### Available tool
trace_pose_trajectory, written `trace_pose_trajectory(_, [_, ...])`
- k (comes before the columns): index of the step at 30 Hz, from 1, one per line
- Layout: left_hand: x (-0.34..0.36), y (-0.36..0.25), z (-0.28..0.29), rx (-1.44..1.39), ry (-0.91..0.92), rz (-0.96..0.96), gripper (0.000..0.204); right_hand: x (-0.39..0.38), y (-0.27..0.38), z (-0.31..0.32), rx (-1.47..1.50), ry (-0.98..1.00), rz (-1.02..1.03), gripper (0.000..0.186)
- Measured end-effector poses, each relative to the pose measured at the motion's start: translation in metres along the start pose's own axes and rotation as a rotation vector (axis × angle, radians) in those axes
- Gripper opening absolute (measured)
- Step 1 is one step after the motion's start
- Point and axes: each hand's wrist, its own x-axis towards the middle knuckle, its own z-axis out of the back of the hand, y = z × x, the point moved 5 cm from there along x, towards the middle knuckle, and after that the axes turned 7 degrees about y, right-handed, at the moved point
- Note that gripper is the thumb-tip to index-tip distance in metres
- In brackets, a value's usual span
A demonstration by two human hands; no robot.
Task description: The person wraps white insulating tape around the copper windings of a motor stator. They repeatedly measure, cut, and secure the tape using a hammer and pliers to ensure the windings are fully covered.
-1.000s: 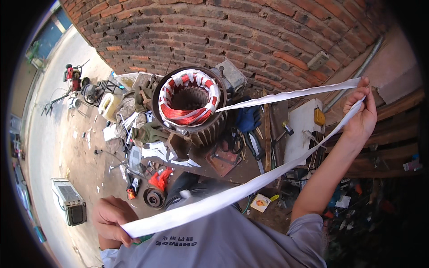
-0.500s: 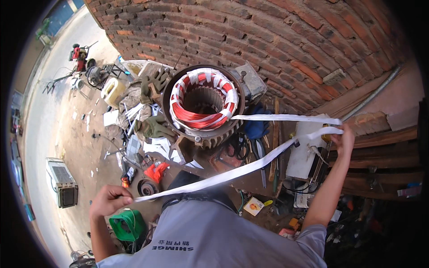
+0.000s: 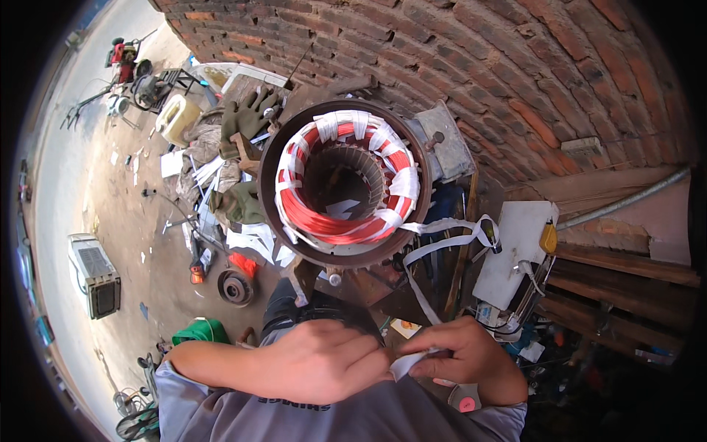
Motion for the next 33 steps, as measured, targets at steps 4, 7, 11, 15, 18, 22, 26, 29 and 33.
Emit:
trace_pose_trajectory(4, [-0.004, 0.015, 0.015, 0.057, -0.234, -0.148, 0.017, 0.009, 0.017, 0.023, 0.03, -0.055, 0.064, 0.016])
trace_pose_trajectory(7, [-0.002, 0.03, 0.021, 0.005, -0.287, -0.124, 0.017, 0.022, 0.017, 0.039, 0.101, -0.106, 0.099, 0.016])
trace_pose_trajectory(11, [-0.012, 0.051, 0.029, 0.028, -0.452, -0.049, 0.019, 0.041, 0.029, 0.061, 0.107, -0.172, 0.085, 0.015])
trace_pose_trajectory(15, [-0.044, 0.085, 0.03, -0.18, -0.597, 0.03, 0.032, 0.036, 0.026, 0.097, 0.164, -0.375, -0.137, 0.013])
trace_pose_trajectory(18, [-0.052, 0.099, 0.012, -0.291, -0.59, 0.026, 0.034, 0.047, 0.015, 0.117, 0.132, -0.333, -0.254, 0.011])
trace_pose_trajectory(22, [-0.05, 0.109, 0.007, -0.343, -0.574, 0.028, 0.032, 0.062, 0.009, 0.127, 0.144, -0.325, -0.351, 0.008])
trace_pose_trajectory(26, [-0.049, 0.112, 0.006, -0.332, -0.575, 0.035, 0.03, 0.083, 0.011, 0.122, -0.086, -0.225, -0.314, 0.008])
trace_pose_trajectory(29, [-0.047, 0.114, 0.007, -0.309, -0.546, 0.037, 0.028, 0.096, 0.016, 0.114, -0.295, -0.163, -0.219, 0.009])
trace_pose_trajectory(33, [-0.047, 0.112, 0.004, -0.277, -0.574, 0.038, 0.027, 0.103, 0.022, 0.105, -0.472, -0.153, -0.194, 0.007])
